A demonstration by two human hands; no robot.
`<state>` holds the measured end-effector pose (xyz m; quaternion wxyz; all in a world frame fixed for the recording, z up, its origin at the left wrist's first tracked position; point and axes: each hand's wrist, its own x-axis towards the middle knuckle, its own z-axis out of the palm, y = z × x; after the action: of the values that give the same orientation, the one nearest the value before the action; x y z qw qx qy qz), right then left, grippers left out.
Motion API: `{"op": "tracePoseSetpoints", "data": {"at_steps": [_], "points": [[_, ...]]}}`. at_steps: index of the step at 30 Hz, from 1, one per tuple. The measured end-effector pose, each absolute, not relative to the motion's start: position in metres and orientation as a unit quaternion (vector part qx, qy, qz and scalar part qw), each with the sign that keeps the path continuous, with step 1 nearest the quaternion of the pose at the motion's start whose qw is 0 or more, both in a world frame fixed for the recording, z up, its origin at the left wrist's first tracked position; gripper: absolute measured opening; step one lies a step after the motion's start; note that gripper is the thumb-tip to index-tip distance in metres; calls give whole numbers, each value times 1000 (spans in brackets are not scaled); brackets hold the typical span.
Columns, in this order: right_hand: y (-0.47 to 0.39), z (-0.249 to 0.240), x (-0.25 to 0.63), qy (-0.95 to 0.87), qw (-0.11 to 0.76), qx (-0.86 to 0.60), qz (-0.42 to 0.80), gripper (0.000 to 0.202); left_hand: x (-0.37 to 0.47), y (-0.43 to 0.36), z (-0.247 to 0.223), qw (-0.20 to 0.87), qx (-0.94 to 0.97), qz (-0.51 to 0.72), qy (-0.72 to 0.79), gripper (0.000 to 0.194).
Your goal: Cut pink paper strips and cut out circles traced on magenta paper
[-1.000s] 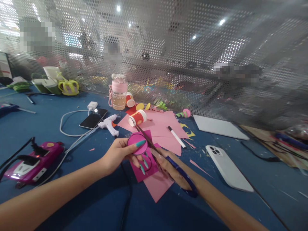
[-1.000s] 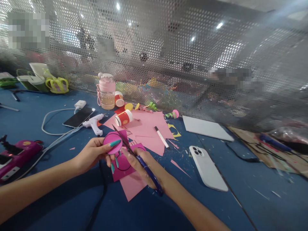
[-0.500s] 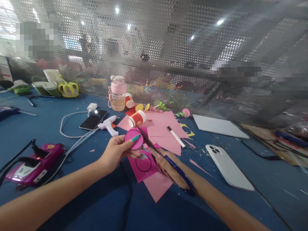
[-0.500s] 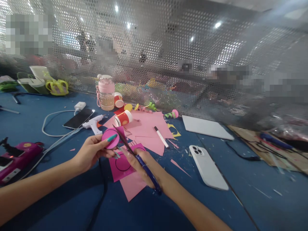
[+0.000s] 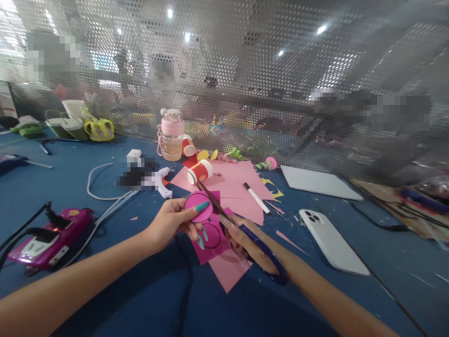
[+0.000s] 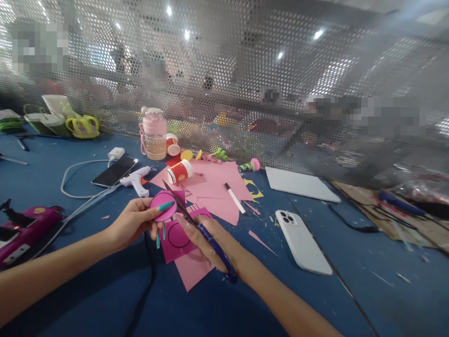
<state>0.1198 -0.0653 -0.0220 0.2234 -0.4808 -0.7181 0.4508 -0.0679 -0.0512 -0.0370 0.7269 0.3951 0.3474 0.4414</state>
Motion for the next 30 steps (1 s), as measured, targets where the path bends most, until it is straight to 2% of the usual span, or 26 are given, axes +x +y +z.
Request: {"op": "tracePoseSetpoints", "data": {"at_steps": [15,30], "points": [[-68,-21,118,-701,210,-501,462,53,-69,-52,-38,739,404,431,323,28],[-65,-26,124,-758,211,-464,407,47,-68,-53,-36,733,413,430,329,28]]}}
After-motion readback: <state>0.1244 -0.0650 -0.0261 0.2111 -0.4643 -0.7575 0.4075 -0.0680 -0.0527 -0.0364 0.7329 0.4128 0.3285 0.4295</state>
